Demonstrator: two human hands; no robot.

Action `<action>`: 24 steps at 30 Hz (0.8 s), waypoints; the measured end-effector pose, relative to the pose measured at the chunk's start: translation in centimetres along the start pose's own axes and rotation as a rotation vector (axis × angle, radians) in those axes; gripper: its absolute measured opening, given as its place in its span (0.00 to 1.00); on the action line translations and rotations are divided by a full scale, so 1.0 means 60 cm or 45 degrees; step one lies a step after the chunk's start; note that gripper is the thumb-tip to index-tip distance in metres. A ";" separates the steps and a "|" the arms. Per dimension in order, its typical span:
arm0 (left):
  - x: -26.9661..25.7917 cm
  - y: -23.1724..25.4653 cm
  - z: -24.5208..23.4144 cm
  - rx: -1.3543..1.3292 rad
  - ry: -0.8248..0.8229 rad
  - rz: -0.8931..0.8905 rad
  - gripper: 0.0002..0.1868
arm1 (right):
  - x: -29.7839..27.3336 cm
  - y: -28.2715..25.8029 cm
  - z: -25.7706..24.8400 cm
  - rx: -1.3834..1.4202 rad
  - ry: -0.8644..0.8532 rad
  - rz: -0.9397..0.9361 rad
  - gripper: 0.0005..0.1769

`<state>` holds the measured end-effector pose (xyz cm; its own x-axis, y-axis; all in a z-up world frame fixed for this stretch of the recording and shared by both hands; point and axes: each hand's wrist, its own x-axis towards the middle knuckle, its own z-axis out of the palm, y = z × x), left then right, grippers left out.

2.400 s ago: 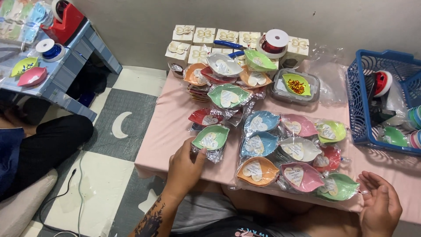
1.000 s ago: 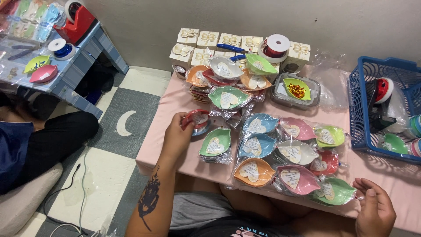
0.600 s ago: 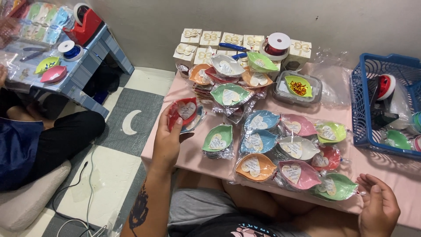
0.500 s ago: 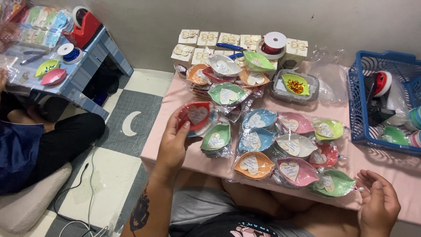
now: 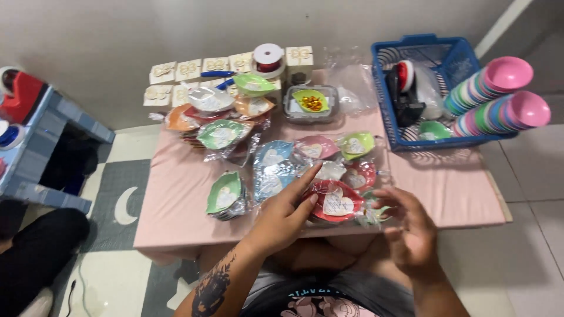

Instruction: Packing small leaf-shaped decorative bowls into individual plastic bags for retail or shipping.

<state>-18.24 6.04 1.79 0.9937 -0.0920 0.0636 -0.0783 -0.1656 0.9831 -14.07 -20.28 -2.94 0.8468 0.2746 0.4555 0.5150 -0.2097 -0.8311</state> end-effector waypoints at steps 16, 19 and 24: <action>0.033 -0.052 0.056 0.476 0.456 0.294 0.18 | 0.022 0.075 -0.098 -0.333 0.506 0.173 0.15; 0.016 -0.041 0.046 0.309 0.475 0.259 0.15 | 0.031 0.093 -0.118 -0.646 0.396 0.058 0.14; 0.007 -0.067 0.041 0.316 0.421 0.302 0.14 | 0.038 0.097 -0.105 -0.652 0.328 0.085 0.13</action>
<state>-17.68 4.26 -2.58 0.9151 0.1550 0.3723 -0.2829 -0.4113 0.8665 -8.32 -26.79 -4.73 0.8516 0.0210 0.5238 0.4036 -0.6639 -0.6295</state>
